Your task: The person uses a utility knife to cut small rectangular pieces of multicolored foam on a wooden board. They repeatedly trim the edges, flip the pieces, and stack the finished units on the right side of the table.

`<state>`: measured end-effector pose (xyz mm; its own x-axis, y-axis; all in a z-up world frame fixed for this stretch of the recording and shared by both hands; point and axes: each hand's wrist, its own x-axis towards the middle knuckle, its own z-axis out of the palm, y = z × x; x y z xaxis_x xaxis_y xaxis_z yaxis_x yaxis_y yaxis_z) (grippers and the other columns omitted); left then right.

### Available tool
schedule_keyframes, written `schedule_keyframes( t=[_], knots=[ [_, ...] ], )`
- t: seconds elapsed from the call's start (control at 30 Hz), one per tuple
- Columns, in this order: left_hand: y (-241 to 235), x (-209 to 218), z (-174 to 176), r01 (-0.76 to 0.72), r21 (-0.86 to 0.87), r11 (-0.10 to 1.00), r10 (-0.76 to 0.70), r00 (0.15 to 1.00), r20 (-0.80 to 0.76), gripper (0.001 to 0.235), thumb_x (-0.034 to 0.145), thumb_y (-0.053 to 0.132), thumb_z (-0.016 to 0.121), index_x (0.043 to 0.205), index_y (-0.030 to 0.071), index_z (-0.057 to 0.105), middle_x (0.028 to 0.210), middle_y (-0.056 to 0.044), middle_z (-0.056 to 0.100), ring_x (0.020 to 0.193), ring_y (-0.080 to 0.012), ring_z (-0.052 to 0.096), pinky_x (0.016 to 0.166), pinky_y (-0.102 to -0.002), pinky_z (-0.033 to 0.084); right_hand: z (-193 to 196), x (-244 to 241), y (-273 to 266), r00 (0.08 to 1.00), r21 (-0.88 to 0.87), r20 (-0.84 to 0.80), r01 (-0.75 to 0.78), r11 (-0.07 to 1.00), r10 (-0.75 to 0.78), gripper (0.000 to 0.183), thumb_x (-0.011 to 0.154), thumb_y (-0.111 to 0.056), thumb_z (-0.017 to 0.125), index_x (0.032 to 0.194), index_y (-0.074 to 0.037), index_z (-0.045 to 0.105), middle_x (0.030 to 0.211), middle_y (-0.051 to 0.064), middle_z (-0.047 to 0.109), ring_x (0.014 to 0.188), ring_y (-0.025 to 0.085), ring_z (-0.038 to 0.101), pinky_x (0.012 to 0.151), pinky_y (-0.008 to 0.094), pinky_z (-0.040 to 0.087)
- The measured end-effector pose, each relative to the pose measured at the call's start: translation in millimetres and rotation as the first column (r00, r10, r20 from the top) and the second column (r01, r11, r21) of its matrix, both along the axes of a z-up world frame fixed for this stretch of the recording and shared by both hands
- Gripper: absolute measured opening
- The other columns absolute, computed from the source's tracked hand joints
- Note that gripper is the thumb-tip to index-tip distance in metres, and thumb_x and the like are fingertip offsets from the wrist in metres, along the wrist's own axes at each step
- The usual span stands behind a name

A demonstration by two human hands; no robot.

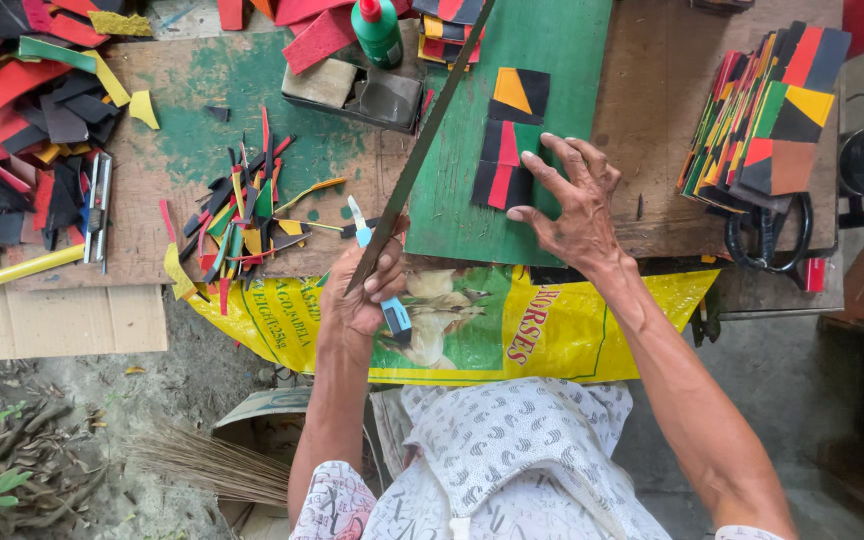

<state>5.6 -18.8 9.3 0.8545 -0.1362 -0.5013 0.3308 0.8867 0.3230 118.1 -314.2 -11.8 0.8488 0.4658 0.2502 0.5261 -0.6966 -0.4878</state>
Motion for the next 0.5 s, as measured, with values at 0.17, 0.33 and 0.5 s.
schedule_keyframes(
  t=[0.17,0.33,0.5],
  knots=[
    [-2,0,3,0.059,0.071,0.996,-0.062,0.998,0.033,0.034,0.099,0.011,0.061,0.127,-0.009,0.056,0.069,0.001,0.050,0.044,-0.0021,0.037,0.039,-0.020,0.030,-3,0,-1,0.999,0.011,-0.037,0.009,1.000,-0.009,0.075,0.077,-0.048,0.086,0.141,-0.015,0.065,0.154,0.009,0.052,0.142,0.032,0.041,0.112,0.052,0.029],
    [-36,-16,-2,0.132,0.270,0.954,-0.079,0.977,-0.199,0.032,0.095,0.018,0.066,0.121,-0.002,0.063,0.066,0.002,0.059,0.041,-0.0011,0.042,0.035,-0.019,0.030,-11,8,-15,0.961,0.335,-0.186,0.258,0.906,-0.205,0.056,0.099,-0.040,0.078,0.146,-0.013,0.064,0.150,0.009,0.057,0.135,0.026,0.056,0.116,0.043,0.045],
    [-111,-45,-18,0.028,0.612,0.790,0.007,0.998,-0.055,0.026,0.098,0.019,0.069,0.112,-0.003,0.069,0.069,0.004,0.058,0.048,-0.0025,0.046,0.041,-0.021,0.036,-8,39,-22,0.876,0.578,-0.429,0.454,0.678,-0.221,0.045,0.110,-0.035,0.065,0.146,-0.008,0.062,0.149,0.016,0.059,0.132,0.025,0.059,0.115,0.038,0.052]
  ],
)
